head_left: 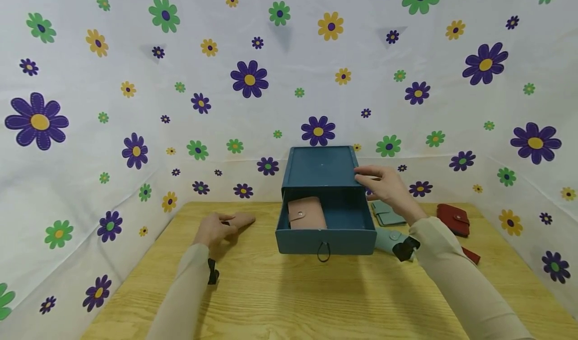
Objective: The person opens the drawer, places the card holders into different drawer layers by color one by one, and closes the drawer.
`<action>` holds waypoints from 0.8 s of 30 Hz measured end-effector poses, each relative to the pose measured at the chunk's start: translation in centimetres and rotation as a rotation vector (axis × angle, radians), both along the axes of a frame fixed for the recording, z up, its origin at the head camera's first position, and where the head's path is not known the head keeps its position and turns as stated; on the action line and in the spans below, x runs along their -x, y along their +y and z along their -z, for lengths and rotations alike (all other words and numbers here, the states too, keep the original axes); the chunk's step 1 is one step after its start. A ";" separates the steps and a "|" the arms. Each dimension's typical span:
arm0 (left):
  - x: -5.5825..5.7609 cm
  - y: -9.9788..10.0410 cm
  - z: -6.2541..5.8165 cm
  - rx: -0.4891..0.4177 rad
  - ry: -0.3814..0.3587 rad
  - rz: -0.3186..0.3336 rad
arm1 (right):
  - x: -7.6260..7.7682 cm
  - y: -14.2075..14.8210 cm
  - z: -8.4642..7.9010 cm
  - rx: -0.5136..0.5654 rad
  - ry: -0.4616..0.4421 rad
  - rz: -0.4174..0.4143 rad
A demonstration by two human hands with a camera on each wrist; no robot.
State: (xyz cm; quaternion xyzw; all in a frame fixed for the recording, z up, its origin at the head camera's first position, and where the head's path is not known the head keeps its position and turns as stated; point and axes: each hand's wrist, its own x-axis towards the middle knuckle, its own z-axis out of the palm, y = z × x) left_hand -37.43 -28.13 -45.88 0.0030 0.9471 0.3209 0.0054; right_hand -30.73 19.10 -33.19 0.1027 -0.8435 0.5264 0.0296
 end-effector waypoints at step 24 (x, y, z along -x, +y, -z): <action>-2.3 2.9 -4.4 -0.012 0.468 -0.008 | -0.1 0.1 -0.1 0.007 0.002 -0.007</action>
